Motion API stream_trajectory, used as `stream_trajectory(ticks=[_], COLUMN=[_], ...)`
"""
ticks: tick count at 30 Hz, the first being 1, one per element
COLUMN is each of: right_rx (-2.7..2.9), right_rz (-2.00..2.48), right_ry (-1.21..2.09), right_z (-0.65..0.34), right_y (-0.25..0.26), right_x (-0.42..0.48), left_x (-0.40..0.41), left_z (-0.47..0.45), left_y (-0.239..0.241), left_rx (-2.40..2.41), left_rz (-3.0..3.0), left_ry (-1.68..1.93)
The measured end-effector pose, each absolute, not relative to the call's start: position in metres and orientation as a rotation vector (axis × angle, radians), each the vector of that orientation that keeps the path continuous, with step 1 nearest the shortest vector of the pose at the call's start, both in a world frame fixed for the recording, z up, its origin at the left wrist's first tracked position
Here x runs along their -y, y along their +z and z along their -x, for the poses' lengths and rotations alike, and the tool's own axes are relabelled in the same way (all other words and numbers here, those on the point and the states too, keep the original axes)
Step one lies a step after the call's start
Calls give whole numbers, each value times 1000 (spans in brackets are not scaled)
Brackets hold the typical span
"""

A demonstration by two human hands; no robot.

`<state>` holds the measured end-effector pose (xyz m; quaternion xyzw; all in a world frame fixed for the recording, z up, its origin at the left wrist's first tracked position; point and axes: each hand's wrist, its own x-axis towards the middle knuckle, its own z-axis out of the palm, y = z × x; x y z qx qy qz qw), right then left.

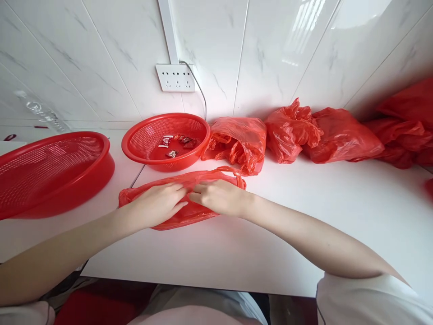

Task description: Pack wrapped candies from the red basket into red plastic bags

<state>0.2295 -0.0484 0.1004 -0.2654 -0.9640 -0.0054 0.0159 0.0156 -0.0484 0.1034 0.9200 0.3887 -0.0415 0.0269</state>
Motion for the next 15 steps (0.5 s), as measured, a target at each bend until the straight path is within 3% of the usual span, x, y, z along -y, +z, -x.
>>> stream_trajectory(ticks=[4, 9, 12, 15], right_rx=[2956, 2987, 2861, 2760], right_rz=[746, 1184, 1111, 983], right_ry=[-98, 421, 750, 715], right_z=[-227, -257, -273, -266], right_y=[78, 45, 45, 56], right_x=[32, 4, -6, -3], left_x=[38, 17, 11, 14], left_z=[-17, 19, 29, 22], left_y=[77, 54, 58, 65], left_rx=[-1184, -954, -891, -809], left_rz=[-2914, -2630, -2578, -2732], left_ry=[-150, -330, -155, 90])
